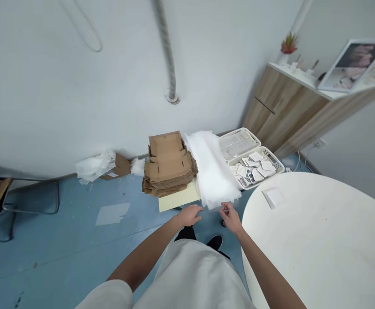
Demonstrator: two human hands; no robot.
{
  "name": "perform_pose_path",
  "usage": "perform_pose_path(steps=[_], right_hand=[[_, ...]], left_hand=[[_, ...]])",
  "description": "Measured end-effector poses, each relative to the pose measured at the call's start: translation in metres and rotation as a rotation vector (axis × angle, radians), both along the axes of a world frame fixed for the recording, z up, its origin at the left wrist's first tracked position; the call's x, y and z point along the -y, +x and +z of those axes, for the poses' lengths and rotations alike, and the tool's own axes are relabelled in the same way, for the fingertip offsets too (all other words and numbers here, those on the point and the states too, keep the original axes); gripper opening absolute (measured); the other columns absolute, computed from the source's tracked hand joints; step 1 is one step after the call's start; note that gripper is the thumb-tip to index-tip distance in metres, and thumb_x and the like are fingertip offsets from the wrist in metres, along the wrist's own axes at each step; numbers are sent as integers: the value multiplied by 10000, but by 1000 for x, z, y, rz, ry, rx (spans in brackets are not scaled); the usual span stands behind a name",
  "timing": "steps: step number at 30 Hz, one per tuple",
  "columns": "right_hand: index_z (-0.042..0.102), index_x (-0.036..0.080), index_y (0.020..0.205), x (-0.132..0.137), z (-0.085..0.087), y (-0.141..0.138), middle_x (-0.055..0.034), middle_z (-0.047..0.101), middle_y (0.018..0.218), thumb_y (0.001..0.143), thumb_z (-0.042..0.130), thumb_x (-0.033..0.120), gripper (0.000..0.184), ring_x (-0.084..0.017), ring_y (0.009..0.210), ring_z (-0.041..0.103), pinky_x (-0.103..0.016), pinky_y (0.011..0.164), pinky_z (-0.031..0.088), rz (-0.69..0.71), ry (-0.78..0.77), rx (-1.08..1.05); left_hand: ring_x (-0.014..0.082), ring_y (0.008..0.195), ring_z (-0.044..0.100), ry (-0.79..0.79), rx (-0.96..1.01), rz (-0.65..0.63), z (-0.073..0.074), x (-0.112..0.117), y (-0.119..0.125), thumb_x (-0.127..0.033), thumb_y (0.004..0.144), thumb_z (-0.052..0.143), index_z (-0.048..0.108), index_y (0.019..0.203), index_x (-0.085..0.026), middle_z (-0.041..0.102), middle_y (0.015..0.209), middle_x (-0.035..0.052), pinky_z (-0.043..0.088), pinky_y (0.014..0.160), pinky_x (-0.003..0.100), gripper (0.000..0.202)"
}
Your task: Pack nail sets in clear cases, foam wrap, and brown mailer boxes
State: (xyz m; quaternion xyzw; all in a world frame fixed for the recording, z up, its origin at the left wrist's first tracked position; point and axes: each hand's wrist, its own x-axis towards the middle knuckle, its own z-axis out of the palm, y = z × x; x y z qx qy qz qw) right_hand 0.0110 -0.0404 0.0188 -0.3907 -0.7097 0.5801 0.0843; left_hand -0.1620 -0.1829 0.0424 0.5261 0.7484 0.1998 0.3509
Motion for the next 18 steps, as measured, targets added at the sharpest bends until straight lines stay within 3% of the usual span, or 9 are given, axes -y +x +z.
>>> perform_pose_path(steps=[4,9,14,18], right_hand=[[488,228,1051,-5,21,-45,-30,569,864,736,449,317,329,-138,612,543,-292,578,430,286,184,50],[473,200,1089,-16,45,-134,-54,548,966,741,463,301,362,-136,697,557,-291,679,423,238,514,141],[446,216,1118,-21,64,-212,-60,523,1033,729,511,331,411,-159,800,551,-256,612,397,231,694,308],[438,216,1086,-25,68,-245,-61,533,1003,732,515,325,379,-180,818,542,-253,559,353,238,788,499]], left_hand=[[230,1011,518,38,-147,25,25,10,-49,-320,749,497,534,1053,-235,573,1071,58,391,849,327,318],[222,1021,501,69,-359,84,47,11,-112,-309,803,423,507,1080,-206,550,1083,72,378,851,333,307],[262,971,514,26,-455,154,49,13,-161,-369,753,494,543,1005,-172,557,1017,105,388,824,377,324],[268,916,538,-21,-432,161,42,14,-178,-395,727,524,571,935,-150,567,951,115,417,770,366,325]])
